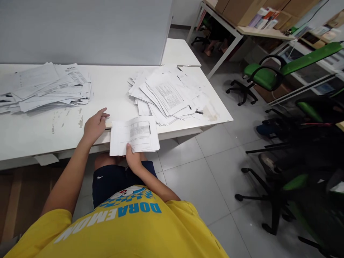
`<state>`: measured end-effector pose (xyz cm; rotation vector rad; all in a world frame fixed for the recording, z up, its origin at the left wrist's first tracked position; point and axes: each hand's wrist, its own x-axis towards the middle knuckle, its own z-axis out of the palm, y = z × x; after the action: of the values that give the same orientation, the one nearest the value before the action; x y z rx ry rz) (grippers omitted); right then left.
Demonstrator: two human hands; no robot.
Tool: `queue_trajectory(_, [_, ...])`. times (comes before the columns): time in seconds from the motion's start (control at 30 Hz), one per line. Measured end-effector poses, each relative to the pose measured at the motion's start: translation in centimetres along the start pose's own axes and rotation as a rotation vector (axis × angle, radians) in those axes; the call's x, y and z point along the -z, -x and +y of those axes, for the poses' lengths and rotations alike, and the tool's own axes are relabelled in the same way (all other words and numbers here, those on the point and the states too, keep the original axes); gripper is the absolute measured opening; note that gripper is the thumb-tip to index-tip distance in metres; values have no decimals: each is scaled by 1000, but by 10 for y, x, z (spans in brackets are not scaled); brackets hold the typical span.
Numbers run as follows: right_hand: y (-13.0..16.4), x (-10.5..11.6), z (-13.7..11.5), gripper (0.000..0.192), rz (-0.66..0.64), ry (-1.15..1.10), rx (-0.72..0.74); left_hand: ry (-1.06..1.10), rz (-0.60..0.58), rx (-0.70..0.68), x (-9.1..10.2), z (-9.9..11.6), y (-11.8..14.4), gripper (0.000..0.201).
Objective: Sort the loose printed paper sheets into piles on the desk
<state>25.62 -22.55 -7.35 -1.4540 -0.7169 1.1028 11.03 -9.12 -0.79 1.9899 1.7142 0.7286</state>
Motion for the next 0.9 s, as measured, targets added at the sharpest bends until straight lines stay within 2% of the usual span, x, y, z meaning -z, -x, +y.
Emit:
queue_trajectory(0.17, [5,6,-1,62,-24,157,96,11,48,10,0,5,4,53])
queue_trajectory(0.3, [7,7,-2,63,-3,179,102,8,58,9,0,6,6,51])
queue_trajectory(0.57, [-3,9,-10,53,-116,67,84,-31,46,-10,-4,3,3,47])
queue_trajectory(0.7, [-10,6,-10,50,-192,-5,-15,-121,17,-23,-6,5,2,50])
queue_trajectory(0.9, [-10,6,-7,52,-206,-88,-55,-263,-61,-71,-6,8,1,56])
